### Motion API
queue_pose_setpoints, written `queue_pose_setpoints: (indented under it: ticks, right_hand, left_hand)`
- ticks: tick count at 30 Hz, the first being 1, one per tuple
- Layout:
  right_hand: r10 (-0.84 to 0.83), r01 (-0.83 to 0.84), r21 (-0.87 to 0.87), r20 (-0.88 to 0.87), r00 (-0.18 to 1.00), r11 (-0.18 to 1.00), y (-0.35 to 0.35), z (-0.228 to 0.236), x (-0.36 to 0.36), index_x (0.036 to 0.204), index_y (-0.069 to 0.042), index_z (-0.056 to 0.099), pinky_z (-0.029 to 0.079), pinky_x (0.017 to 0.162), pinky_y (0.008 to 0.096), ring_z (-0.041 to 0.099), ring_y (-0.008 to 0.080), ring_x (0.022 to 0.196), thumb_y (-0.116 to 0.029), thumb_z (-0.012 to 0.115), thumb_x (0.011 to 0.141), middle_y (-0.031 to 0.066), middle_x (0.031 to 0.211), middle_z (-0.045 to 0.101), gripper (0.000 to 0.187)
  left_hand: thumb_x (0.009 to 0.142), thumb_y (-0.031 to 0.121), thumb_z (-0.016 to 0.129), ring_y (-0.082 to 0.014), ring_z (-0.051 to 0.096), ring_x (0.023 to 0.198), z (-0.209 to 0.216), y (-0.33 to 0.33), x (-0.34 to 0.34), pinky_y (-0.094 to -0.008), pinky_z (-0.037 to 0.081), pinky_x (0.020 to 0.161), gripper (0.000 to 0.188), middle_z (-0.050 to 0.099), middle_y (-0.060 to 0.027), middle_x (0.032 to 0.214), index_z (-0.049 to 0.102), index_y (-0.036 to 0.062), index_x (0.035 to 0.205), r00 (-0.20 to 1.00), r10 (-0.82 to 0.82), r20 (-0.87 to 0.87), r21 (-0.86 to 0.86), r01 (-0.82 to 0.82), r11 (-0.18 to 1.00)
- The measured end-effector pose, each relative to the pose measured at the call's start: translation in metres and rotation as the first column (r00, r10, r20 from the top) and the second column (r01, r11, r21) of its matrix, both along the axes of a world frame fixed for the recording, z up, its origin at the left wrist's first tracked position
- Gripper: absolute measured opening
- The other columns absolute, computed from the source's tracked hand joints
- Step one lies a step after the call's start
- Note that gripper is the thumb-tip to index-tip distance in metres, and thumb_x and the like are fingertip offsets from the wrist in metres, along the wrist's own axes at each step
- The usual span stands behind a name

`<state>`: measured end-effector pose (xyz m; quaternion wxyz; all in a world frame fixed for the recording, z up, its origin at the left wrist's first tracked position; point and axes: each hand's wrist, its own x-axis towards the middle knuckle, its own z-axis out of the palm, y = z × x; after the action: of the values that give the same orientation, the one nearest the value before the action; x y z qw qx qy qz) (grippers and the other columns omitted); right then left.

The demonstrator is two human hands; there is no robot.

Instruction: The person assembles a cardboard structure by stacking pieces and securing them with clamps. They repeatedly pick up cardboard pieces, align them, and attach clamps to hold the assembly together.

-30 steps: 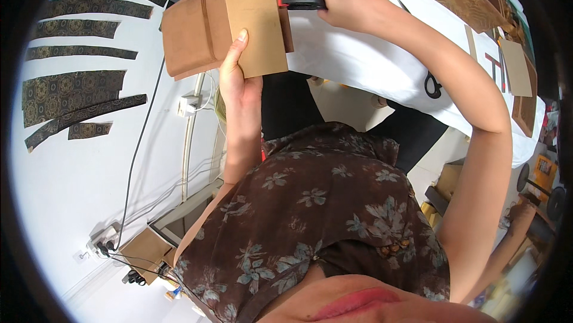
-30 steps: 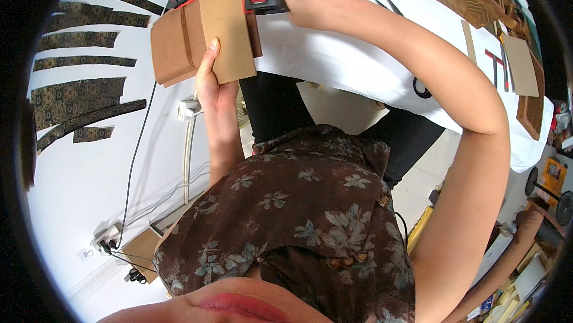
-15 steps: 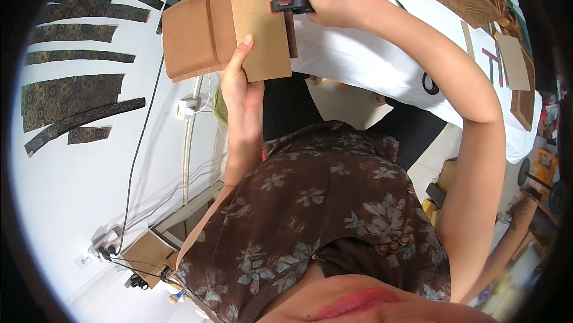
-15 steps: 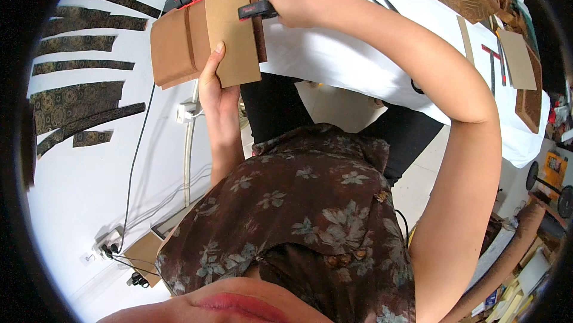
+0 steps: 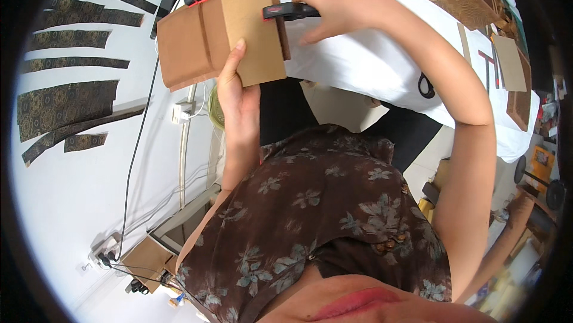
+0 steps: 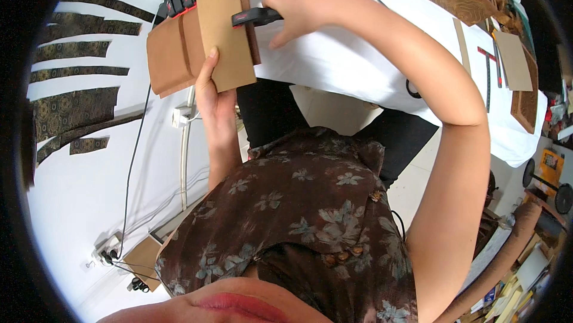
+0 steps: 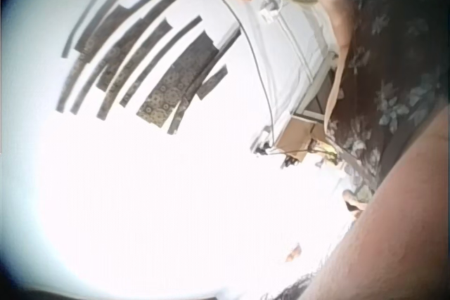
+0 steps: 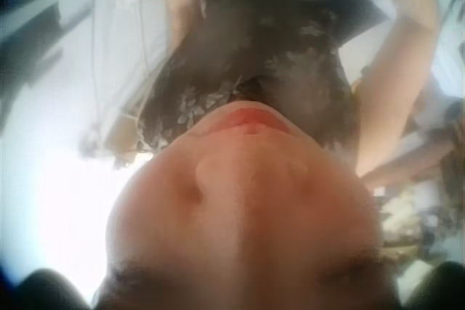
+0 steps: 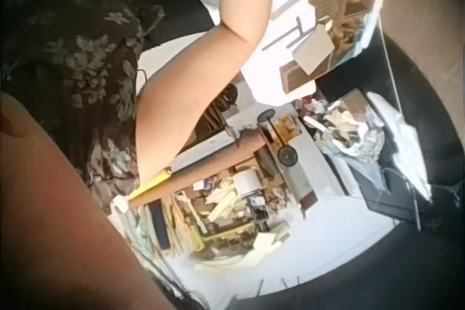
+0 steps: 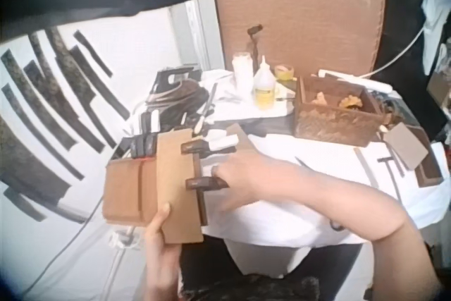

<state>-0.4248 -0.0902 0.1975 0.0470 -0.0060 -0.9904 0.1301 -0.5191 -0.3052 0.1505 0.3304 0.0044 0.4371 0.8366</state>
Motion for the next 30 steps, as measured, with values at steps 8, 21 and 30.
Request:
queue_pose_setpoints:
  ticks: [8, 21, 30]
  right_hand:
    - [-0.395, 0.398, -0.036, -0.226, 0.890, 0.917, 0.150, -0.031, -0.018, 0.087, 0.002, 0.063, 0.050, 0.074, 0.0375, 0.063, 0.0338, 0.079, -0.015, 0.063, 0.072, 0.0206, 0.084, 0.067, 0.023]
    - [-0.526, 0.484, 0.276, 0.103, 0.844, 0.830, 0.155, -0.029, -0.024, 0.096, 0.010, 0.059, 0.050, 0.083, 0.0447, 0.061, 0.0414, 0.093, -0.028, 0.060, 0.076, 0.0320, 0.097, 0.062, 0.043]
    - [-0.559, 0.485, -0.283, -0.325, 0.763, 0.827, 0.093, 0.018, 0.052, 0.099, 0.005, 0.059, 0.045, 0.072, 0.0367, 0.055, 0.0265, 0.078, -0.030, 0.057, 0.089, 0.0176, 0.080, 0.056, 0.036]
  left_hand:
    - [0.086, 0.011, 0.064, -0.0205, 0.066, 0.091, 0.031, -0.007, -0.024, -0.0297, 0.058, 0.074, 0.029, 0.066, -0.0104, 0.103, 0.056, -0.0013, 0.110, 0.969, 0.049, 0.241, 0.107, -0.077, 0.991]
    - [0.085, 0.009, 0.064, -0.0208, 0.065, 0.093, 0.039, -0.030, -0.039, -0.0308, 0.057, 0.082, 0.031, 0.064, -0.0095, 0.104, 0.053, -0.0003, 0.113, 0.977, 0.020, 0.212, 0.270, -0.078, 0.960]
    - [0.084, 0.008, 0.064, -0.0200, 0.064, 0.098, 0.052, -0.018, -0.026, -0.0328, 0.055, 0.082, 0.036, 0.064, -0.0089, 0.107, 0.052, 0.0001, 0.117, 0.989, 0.009, 0.150, 0.264, -0.049, 0.963]
